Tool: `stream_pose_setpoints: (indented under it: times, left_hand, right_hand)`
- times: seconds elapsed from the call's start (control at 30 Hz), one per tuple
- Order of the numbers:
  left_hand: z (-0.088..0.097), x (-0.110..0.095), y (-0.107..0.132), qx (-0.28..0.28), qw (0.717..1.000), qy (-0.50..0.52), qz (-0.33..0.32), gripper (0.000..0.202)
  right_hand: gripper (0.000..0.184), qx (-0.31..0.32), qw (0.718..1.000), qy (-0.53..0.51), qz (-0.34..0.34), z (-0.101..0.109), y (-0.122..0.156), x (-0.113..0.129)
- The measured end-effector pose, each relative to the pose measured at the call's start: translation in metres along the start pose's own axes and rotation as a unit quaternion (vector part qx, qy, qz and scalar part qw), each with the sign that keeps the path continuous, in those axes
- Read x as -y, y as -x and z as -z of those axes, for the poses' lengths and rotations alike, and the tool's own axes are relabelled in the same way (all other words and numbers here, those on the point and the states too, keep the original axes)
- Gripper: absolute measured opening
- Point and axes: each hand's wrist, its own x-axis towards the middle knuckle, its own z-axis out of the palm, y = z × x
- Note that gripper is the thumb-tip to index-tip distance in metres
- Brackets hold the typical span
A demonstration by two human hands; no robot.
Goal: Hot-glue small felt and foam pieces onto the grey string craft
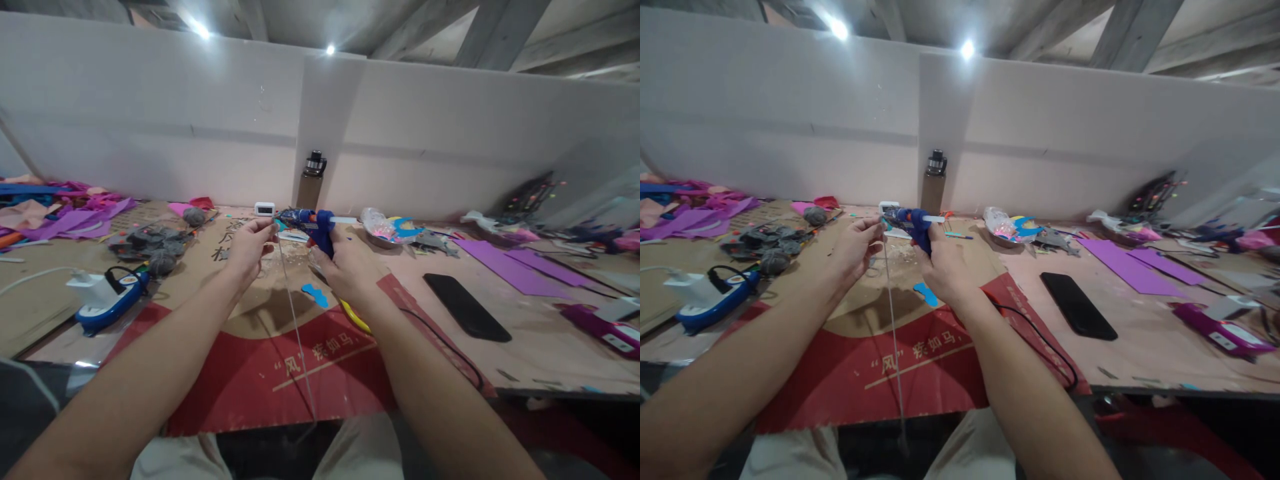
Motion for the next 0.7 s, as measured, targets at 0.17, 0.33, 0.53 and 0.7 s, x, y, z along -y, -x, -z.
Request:
stream_pose_setpoints:
  times: [0.17, 0.33, 0.53, 0.7]
  left_hand:
    - [-0.0005, -0.0011, 0.0007, -0.003, 1.0, 0.005, 0.004, 0.016]
    - [-0.0007, -0.0028, 0.0025, -0.012, 1.0, 0.005, 0.002, 0.015]
    - [-0.0003, -0.0021, 0.0022, -0.012, 1.0, -0.011, -0.006, 0.018]
    - [-0.0009, -0.0027, 0.0038, -0.012, 1.0, -0.009, -0.007, 0.018]
  right_hand:
    - [0.034, -0.002, 1.0, 0.007, -0.007, 0.0003, 0.0011, 0.0009]
    - [0.037, 0.017, 1.0, 0.018, -0.012, 0.0054, 0.0008, 0.0049]
    - [0.037, -0.001, 1.0, 0.021, 0.0, 0.0014, 0.0016, 0.0022]
    - [0.042, -0.007, 1.0, 0.026, 0.007, -0.0014, 0.0023, -0.0004]
